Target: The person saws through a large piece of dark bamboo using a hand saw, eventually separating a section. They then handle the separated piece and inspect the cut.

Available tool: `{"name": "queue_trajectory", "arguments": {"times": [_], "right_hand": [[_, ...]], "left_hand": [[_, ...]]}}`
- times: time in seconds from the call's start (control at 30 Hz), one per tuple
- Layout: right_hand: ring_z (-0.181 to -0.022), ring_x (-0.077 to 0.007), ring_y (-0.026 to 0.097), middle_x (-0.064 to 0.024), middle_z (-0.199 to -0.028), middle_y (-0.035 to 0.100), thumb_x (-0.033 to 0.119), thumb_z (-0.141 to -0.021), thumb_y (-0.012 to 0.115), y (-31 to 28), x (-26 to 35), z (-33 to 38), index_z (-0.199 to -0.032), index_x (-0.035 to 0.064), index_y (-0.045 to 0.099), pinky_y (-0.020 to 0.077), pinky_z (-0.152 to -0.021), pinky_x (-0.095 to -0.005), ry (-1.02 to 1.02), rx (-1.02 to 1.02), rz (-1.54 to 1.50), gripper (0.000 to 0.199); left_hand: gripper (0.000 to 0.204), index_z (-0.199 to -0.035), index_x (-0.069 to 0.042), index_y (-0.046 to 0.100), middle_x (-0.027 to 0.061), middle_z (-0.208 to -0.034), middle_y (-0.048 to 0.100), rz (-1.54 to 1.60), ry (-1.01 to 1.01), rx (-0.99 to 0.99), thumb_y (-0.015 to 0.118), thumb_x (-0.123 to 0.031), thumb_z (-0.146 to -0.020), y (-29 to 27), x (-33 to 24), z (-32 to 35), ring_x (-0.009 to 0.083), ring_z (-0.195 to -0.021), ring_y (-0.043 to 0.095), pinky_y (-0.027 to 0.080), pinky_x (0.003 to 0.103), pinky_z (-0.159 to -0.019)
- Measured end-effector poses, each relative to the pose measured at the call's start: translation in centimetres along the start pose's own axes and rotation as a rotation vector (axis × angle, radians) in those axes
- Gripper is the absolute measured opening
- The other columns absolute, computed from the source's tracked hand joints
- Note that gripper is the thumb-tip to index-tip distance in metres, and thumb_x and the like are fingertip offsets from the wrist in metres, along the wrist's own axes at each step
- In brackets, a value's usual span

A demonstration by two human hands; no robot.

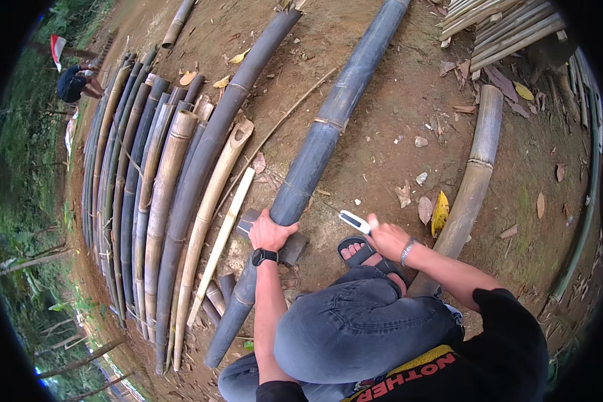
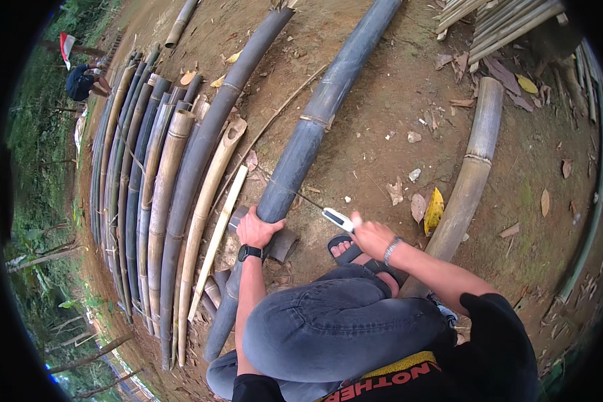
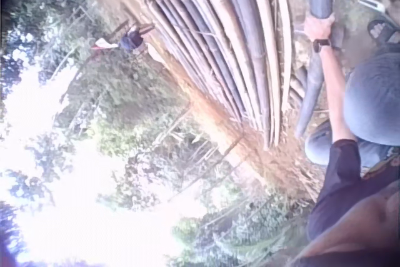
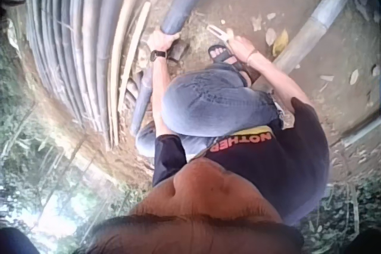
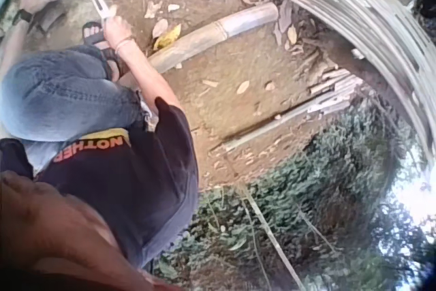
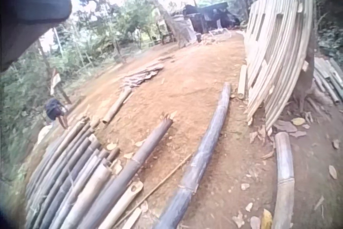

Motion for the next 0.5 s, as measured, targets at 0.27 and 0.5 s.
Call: {"name": "queue_trajectory", "arguments": {"times": [0.27,0.5], "right_hand": [[-0.067,-0.045,0.066,-0.0234,-0.069,0.065,0.026,-0.098,0.054,-0.6,0.5,2.0,-0.112,-0.0009,0.038,0.0536,-0.058,-0.0531,0.033,0.028,-0.035,0.034],[-0.068,-0.0467,0.065,-0.0273,-0.07,0.064,0.03,-0.096,0.058,-0.5,-0.2,6.0,-0.111,-0.0049,0.038,0.0525,-0.059,-0.0546,0.144,0.094,-0.034,0.043]], "left_hand": [[0.089,-0.117,-0.002,0.065,0.0214,-0.097,0.072,0.018,-0.017,0.013,0.081,-0.059,-0.05,0.0,1.8,0.7,0.0337,-0.092,0.071,0.055,0.042,-0.084],[0.079,-0.109,0.0,0.065,0.0219,-0.099,0.072,0.024,-0.048,0.032,0.079,-0.054,-0.052,-0.7,1.6,0.5,0.0357,-0.092,0.07,0.055,0.043,-0.084]]}}
Point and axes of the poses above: each hand's wrist, its own z-axis away from the middle knuckle, its own y-axis out of the palm, x = y × z, the point moved 6 cm from there along -z, towards the middle knuckle
